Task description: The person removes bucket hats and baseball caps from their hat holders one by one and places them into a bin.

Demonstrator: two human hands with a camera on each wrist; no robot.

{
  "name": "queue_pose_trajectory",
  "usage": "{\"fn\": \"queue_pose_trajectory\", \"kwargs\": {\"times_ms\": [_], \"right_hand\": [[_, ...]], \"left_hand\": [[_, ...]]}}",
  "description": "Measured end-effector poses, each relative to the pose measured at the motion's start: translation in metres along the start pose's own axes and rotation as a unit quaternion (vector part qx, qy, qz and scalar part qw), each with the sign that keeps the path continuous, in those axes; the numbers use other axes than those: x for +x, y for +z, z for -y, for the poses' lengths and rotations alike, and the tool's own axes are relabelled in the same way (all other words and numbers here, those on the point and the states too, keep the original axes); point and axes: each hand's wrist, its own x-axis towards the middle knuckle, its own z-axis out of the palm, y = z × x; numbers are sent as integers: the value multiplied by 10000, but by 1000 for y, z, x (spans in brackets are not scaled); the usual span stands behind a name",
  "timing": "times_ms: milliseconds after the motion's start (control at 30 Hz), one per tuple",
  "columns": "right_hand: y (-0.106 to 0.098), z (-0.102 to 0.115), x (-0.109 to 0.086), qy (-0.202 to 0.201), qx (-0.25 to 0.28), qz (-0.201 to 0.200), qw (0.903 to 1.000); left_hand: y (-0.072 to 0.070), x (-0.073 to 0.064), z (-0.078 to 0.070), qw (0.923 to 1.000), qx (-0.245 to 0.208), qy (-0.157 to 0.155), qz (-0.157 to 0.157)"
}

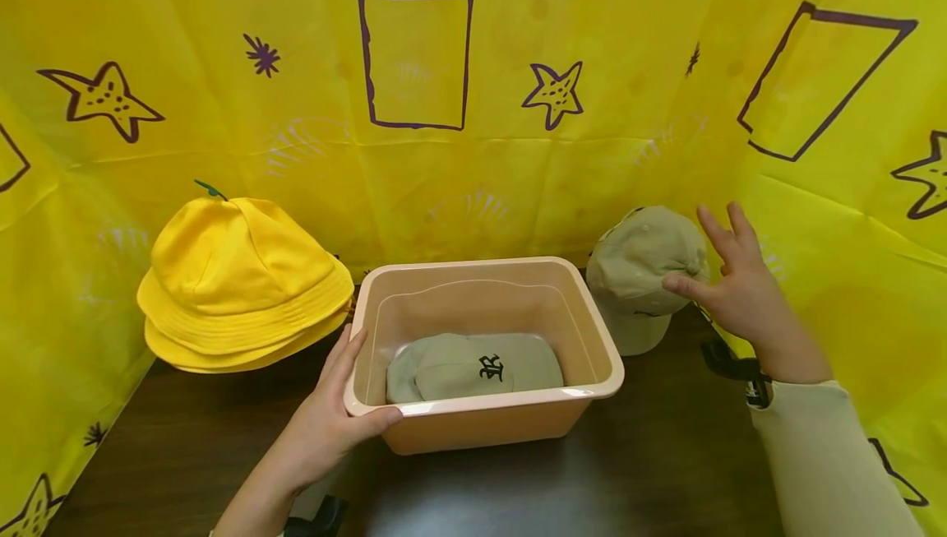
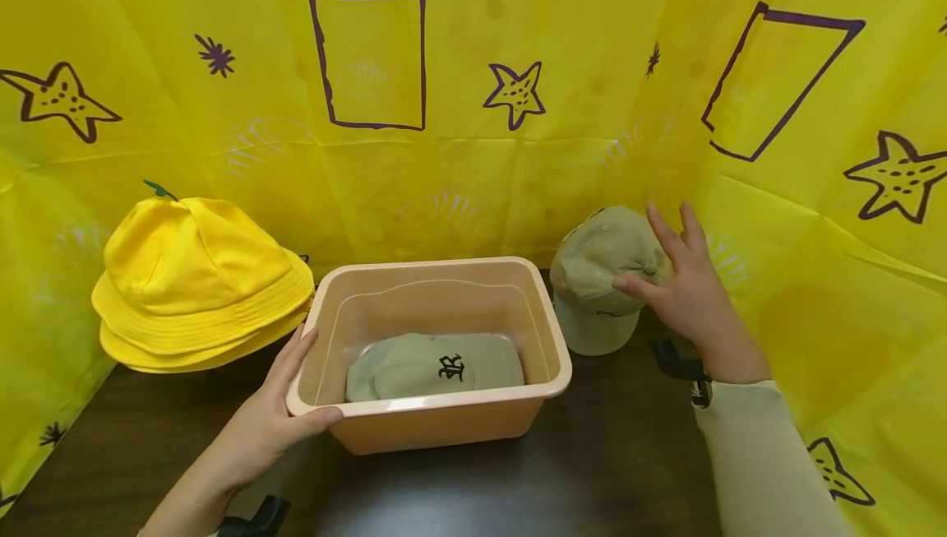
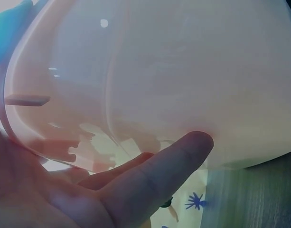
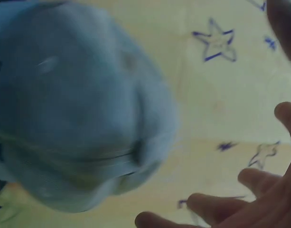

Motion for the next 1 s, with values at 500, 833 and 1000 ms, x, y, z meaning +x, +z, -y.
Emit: {"fn": "queue_pose_trajectory", "kwargs": {"times_ms": [500,833,1000], "right_hand": [[30,-36,-2,-162,-1002,-563,9932],[44,-35,2,-892,-1461,-1445,9746],[48,-34,1,-600,-1404,-1806,9716]], "left_hand": [[1,0,2,9999,-108,84,37],[0,-2,1,9998,-190,63,11],[0,-2,2,9998,-211,47,15]]}}
